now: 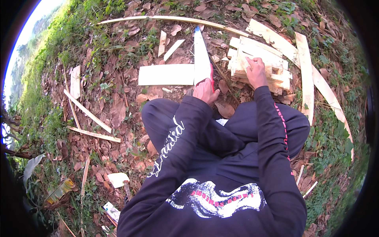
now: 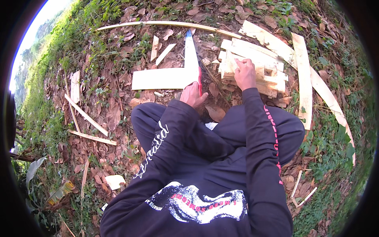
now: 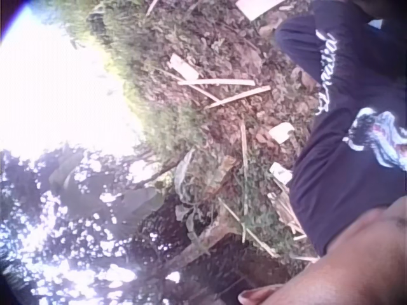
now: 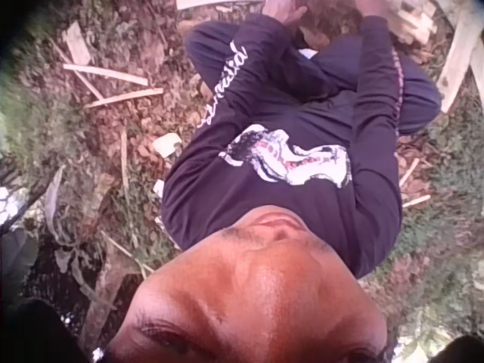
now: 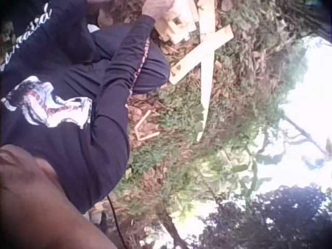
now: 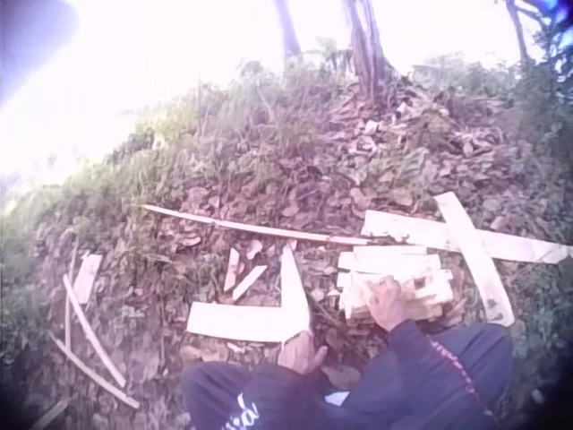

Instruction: The person sits on the ground and uses a red hand saw to cut a piece of light-colored wood into smaller sections. The person repeatedly positions the wood, saws through it, and places the cut pieces aside on the ground.

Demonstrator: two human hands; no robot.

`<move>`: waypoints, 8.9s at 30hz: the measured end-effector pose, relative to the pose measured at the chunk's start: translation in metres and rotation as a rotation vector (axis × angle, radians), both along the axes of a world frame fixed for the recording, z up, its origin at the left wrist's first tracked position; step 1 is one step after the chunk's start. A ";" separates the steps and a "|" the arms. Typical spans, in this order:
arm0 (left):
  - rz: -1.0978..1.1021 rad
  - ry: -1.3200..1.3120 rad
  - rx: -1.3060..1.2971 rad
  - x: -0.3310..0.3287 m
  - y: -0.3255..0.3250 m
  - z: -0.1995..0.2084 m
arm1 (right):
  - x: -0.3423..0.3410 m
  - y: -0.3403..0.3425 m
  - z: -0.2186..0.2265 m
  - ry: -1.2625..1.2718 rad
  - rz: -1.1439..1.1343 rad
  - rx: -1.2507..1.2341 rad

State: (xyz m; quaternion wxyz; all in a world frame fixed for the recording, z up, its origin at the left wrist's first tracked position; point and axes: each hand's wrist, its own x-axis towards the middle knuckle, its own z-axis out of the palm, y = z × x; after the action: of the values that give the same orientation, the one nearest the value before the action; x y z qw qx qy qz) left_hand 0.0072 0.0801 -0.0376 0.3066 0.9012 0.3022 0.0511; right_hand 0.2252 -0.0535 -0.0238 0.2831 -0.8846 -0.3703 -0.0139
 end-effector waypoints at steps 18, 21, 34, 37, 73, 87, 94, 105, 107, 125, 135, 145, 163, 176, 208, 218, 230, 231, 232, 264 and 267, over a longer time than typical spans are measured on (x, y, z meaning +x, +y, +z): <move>0.172 -0.689 -0.356 0.007 -0.042 0.067 | 0.001 0.058 -0.028 -0.040 -0.318 -0.317; 0.150 -0.650 -0.449 0.013 -0.044 0.059 | 0.001 0.057 -0.024 -0.030 -0.312 -0.326; 0.204 -0.675 -0.520 0.030 -0.057 0.036 | 0.004 0.058 -0.031 -0.036 -0.312 -0.344; 0.214 -0.675 -0.546 0.030 -0.057 0.040 | 0.005 0.059 -0.034 -0.040 -0.324 -0.339; 0.252 -0.692 -0.743 -0.010 -0.082 0.058 | 0.005 0.059 -0.032 -0.054 -0.267 -0.385; 0.199 -0.635 -0.756 -0.067 -0.095 0.061 | 0.011 0.064 -0.034 -0.039 -0.305 -0.411; 0.150 -0.745 -0.531 0.066 -0.047 0.026 | 0.003 0.060 -0.025 -0.057 -0.220 -0.347; 0.183 -0.660 -0.703 -0.039 -0.089 0.062 | 0.016 0.064 -0.030 -0.010 -0.313 -0.375; 0.216 -0.698 -0.775 -0.057 -0.102 0.077 | 0.014 0.062 -0.030 -0.008 -0.299 -0.377; 0.257 -0.723 -0.872 -0.020 -0.079 0.070 | 0.011 0.064 -0.026 0.020 -0.253 -0.406; 0.156 -0.833 -0.640 0.108 -0.034 0.022 | 0.009 0.061 -0.017 0.039 -0.222 -0.362; 0.157 -0.799 -0.649 0.123 -0.020 0.015 | 0.015 0.060 -0.024 0.037 -0.213 -0.361; 0.242 -0.758 -0.830 0.005 -0.073 0.056 | 0.014 0.062 -0.036 -0.016 -0.234 -0.348; 0.237 -0.707 -0.852 -0.053 -0.096 0.088 | 0.016 0.064 -0.034 0.028 -0.267 -0.315; 0.190 -0.710 -0.703 0.107 -0.021 0.061 | 0.015 0.070 -0.018 0.071 -0.217 -0.348; 0.235 -0.664 -0.877 -0.043 -0.086 0.123 | 0.017 0.062 -0.033 -0.045 -0.229 -0.284; 0.253 -0.706 -0.857 0.065 -0.039 0.081 | 0.018 0.074 -0.025 0.024 -0.238 -0.330; 0.303 -0.678 -0.902 0.046 -0.047 0.090 | 0.017 0.076 -0.029 0.024 -0.242 -0.337; 0.271 -0.618 -0.858 0.027 -0.060 0.107 | 0.020 0.077 -0.037 0.011 -0.266 -0.361; 0.379 -0.709 -0.897 0.069 -0.045 0.078 | 0.010 0.066 -0.031 -0.030 -0.162 -0.287; 0.238 -0.683 -0.699 0.124 -0.016 0.060 | 0.016 0.068 -0.028 0.008 -0.172 -0.275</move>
State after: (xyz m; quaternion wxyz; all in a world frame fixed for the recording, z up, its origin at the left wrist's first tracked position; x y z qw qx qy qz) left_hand 0.1316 0.0643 0.0225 0.6636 0.6357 0.2841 0.2734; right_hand 0.2410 0.0145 -0.0520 0.1586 -0.9434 -0.2907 0.0163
